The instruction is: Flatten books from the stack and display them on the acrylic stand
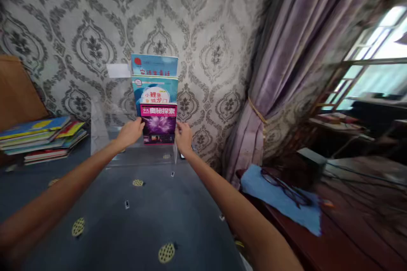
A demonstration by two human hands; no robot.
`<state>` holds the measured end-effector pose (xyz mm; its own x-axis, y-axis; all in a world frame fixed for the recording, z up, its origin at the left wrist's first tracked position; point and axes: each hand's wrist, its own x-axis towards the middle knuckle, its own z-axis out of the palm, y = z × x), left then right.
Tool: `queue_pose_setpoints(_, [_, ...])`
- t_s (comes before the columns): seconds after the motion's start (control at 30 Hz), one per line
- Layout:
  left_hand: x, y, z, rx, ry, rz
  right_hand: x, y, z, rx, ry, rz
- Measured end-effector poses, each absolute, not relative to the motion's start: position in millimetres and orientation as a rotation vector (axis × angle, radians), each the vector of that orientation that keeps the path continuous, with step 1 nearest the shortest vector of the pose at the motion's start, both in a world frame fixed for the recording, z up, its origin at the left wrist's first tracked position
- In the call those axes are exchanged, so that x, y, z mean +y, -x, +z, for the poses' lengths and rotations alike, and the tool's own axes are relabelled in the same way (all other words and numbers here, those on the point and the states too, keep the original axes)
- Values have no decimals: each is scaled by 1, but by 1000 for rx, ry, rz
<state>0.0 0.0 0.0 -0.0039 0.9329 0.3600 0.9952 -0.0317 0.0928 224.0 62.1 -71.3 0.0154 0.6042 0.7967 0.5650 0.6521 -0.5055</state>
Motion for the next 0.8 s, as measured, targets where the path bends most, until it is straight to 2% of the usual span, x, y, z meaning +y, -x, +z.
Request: queue_pose_setpoints(0.8, [-1,5,-1,-2009,2115,-512,60,-224,-85,-1590,950,114])
